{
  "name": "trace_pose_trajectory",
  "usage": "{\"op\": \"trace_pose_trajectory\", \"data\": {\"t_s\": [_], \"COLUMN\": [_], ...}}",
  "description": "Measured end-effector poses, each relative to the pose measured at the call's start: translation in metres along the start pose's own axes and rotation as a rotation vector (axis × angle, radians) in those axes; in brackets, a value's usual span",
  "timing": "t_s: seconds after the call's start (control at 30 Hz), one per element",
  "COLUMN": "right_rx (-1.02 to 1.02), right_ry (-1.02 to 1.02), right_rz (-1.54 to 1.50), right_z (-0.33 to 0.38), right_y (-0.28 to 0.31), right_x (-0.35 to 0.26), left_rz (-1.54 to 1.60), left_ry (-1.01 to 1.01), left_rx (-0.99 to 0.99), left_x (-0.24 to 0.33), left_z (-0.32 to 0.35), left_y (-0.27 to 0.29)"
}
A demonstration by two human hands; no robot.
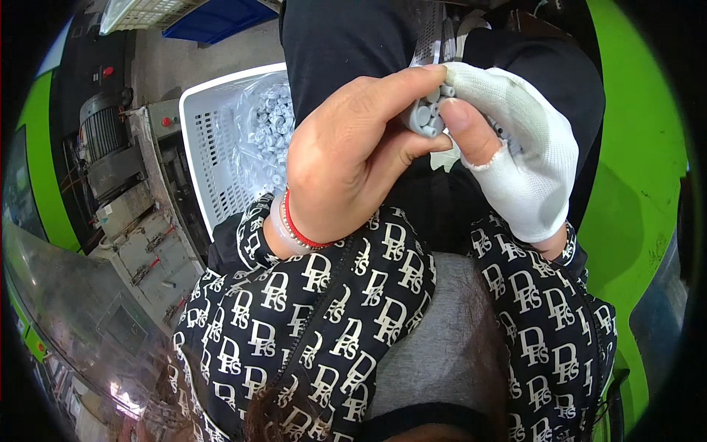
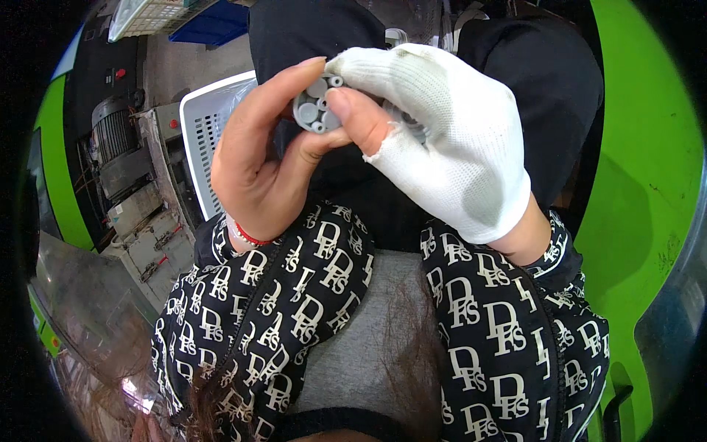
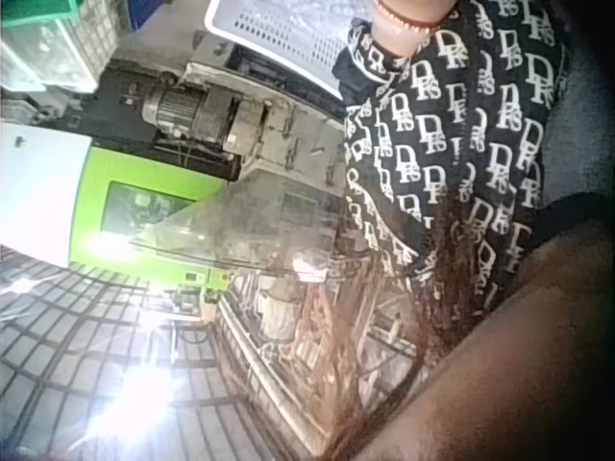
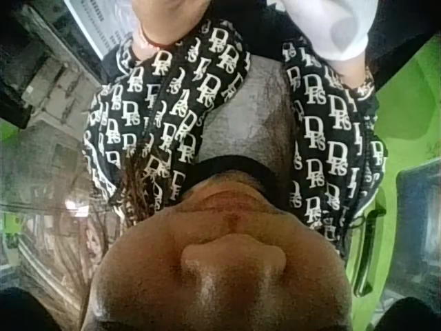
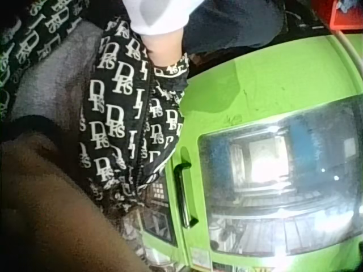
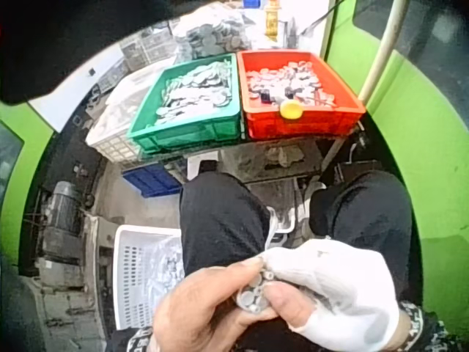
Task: Picking up and inspecting small plastic parts at an injection molding workstation.
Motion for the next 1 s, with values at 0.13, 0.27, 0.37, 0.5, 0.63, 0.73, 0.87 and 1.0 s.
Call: {"op": "trace_pose_trajectory", "data": {"t_s": [0.13,0.27,0.37,0.5,0.63,0.73,0.87,1.0], "right_rx": [0.022,-0.033,-0.043,0.033,0.038,0.049,0.097,0.095], "right_ry": [-0.155,-0.441,-0.595,-0.433,-0.301,-0.286,-0.353,-0.341], "right_rz": [-0.263,-0.459,-0.477,-0.373,-0.406,-0.443,-0.471,-0.482], "right_z": [0.001,-0.002,-0.003,-0.004,-0.002,0.0,0.001,0.001], "right_y": [-0.005,-0.003,0.0,0.0,-0.005,-0.007,-0.011,-0.012], "right_x": [-0.004,-0.007,-0.006,-0.004,-0.001,0.0,0.001,0.0], "left_rz": [0.125,0.138,0.151,0.307,0.177,0.11,0.09,0.084], "left_ry": [0.085,0.105,0.158,0.294,0.177,0.112,0.137,0.183], "left_rx": [-0.006,-0.063,-0.122,-0.144,0.019,-0.006,-0.031,0.056], "left_x": [-0.002,-0.004,-0.002,-0.003,-0.007,-0.007,-0.004,-0.008], "left_z": [0.007,0.012,0.014,0.013,0.007,0.007,0.015,0.022], "left_y": [0.0,0.002,0.005,0.0,-0.002,-0.001,0.0,-0.003]}}
Point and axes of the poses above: each hand's wrist, its own z-axis away from the middle knuckle, its own y-axis out of the back of the hand, x = y × z, the point moved 2 cm from there along -z, towards the middle knuckle, and after that the axes turned 4 degrees about -z, right-handed, at the moved point
